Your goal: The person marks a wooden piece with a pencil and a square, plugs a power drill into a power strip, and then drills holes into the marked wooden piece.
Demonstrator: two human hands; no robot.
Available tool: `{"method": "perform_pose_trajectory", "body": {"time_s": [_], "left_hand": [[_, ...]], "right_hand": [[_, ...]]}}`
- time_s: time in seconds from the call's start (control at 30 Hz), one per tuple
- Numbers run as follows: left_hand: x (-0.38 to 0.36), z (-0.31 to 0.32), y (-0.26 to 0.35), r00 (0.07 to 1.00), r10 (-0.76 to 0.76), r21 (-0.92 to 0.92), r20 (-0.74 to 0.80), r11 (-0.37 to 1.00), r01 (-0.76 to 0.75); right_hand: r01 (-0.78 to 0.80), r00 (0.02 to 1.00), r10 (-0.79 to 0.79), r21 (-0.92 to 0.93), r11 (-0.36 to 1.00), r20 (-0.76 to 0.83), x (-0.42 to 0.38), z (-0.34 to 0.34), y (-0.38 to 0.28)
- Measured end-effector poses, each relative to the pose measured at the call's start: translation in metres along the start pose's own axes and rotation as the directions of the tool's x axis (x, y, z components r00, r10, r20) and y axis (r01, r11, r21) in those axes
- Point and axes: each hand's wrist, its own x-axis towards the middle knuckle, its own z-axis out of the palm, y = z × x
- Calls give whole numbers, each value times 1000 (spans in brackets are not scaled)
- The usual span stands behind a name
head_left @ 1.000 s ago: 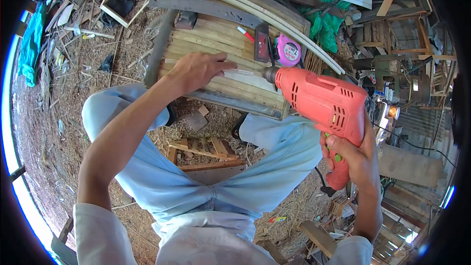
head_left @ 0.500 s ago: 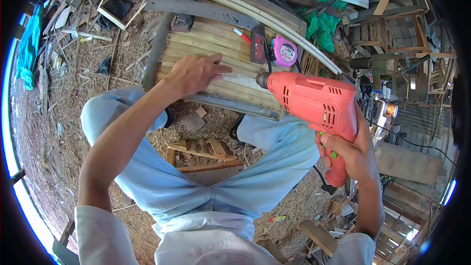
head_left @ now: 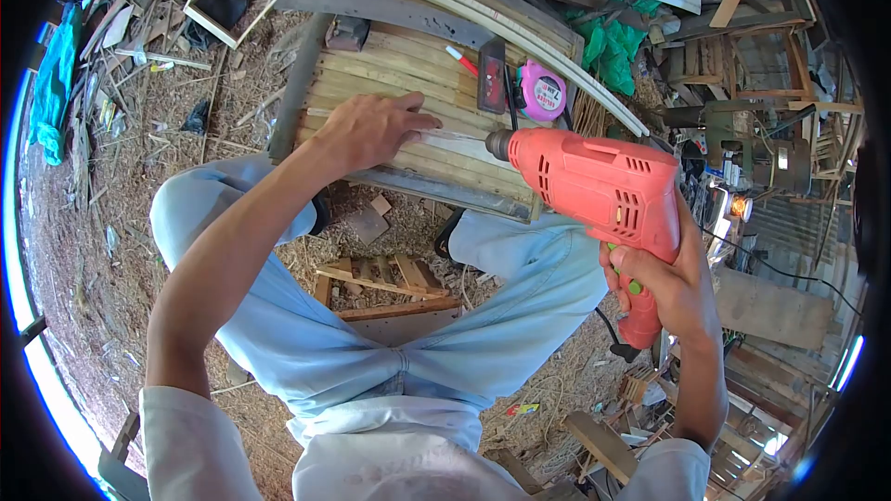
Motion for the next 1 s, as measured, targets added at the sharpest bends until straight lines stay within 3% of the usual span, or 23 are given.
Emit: {"method": "perform_pose_trajectory", "body": {"time_s": [1.0], "left_hand": [[2,-2,2,1000,-18,10,14,1000,18]], "right_hand": [[27,1000,-26,-36,999,17,1,-2,2]]}}
